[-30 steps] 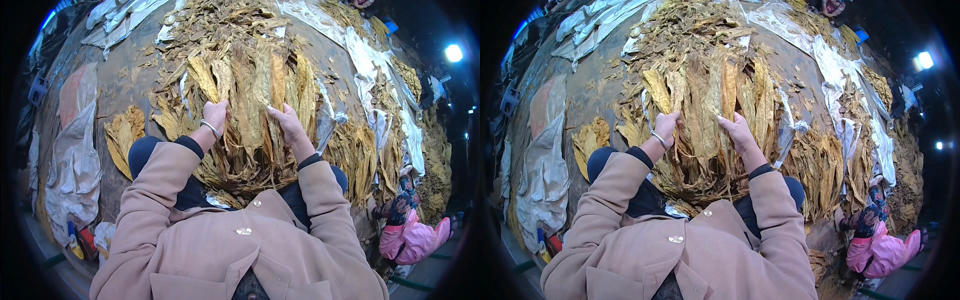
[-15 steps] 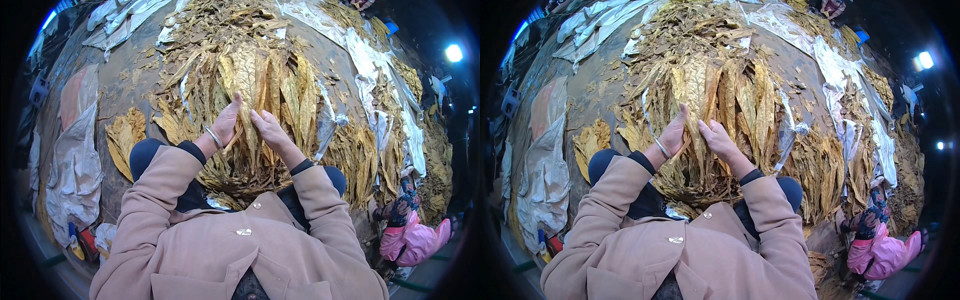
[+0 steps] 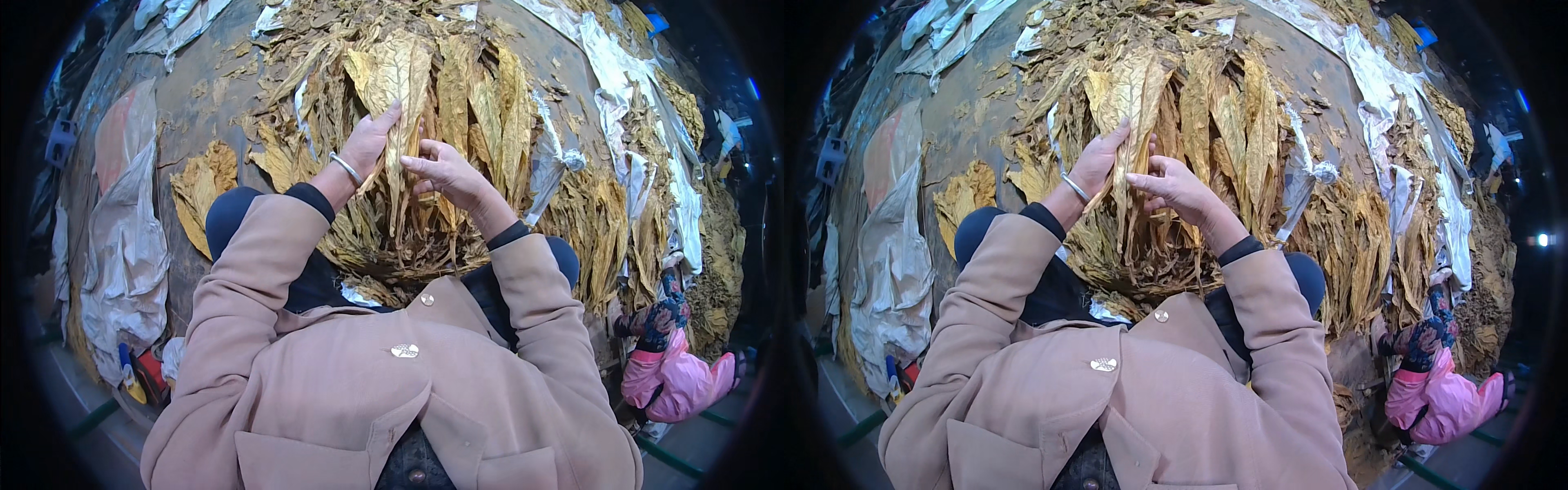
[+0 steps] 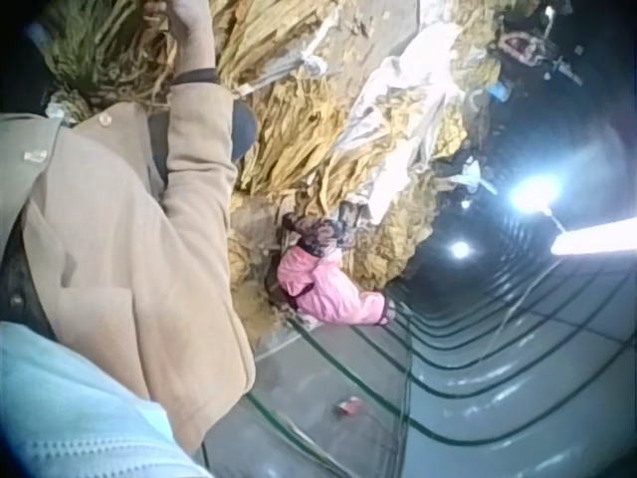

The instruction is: The person sits on the floor and repeatedly picks up dried yellow leaves from a large pile. They separate the leaves by hand, inspecting them and placing them into a smaller pile to the left.

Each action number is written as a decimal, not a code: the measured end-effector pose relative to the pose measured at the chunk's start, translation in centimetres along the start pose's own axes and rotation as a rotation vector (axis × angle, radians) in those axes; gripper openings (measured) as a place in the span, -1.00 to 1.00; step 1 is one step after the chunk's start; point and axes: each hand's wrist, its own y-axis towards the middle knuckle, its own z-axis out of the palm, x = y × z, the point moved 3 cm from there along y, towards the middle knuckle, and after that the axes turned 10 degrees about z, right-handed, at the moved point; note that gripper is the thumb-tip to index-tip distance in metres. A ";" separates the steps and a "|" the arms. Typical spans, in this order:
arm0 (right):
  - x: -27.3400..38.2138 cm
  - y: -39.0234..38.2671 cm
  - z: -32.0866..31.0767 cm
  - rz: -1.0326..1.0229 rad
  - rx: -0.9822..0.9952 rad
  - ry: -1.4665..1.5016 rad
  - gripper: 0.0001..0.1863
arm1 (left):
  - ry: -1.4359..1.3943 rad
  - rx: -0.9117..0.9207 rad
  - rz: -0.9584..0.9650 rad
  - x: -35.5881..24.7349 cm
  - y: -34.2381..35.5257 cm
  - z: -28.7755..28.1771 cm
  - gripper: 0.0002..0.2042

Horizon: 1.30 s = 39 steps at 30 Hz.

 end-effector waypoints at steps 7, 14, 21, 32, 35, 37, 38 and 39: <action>-0.2 0.9 -0.8 -0.265 -0.190 -0.179 -0.81 | 0.429 -0.047 0.029 0.7 0.0 -1.5 -0.53; 1.3 -1.4 -0.5 -0.462 -0.314 -0.712 -0.74 | 0.172 0.117 0.014 -1.2 -2.1 3.0 -0.77; 9.0 -8.0 -9.8 -0.601 -0.446 -0.127 -0.90 | 0.283 0.341 -0.161 -3.2 -3.5 3.8 -0.84; 11.9 -12.6 -14.5 -0.817 -1.093 -0.859 -0.54 | 0.317 0.446 -0.240 -2.4 -4.8 4.0 -0.72; 11.2 -12.7 -15.1 -0.620 -0.844 -0.607 -0.54 | 0.361 0.431 -0.226 -2.4 -4.6 3.8 -0.61; 10.4 -12.4 -16.4 -0.536 -0.682 -0.490 -0.54 | 0.396 0.420 -0.211 -2.3 -4.3 3.3 -0.57; 10.1 -12.3 -17.0 -0.489 -0.627 -0.478 -0.54 | 0.430 0.430 -0.211 -2.4 -4.2 3.3 -0.57; 9.7 -12.3 -17.5 -0.443 -0.570 -0.466 -0.53 | 0.464 0.441 -0.212 -2.6 -4.1 3.3 -0.58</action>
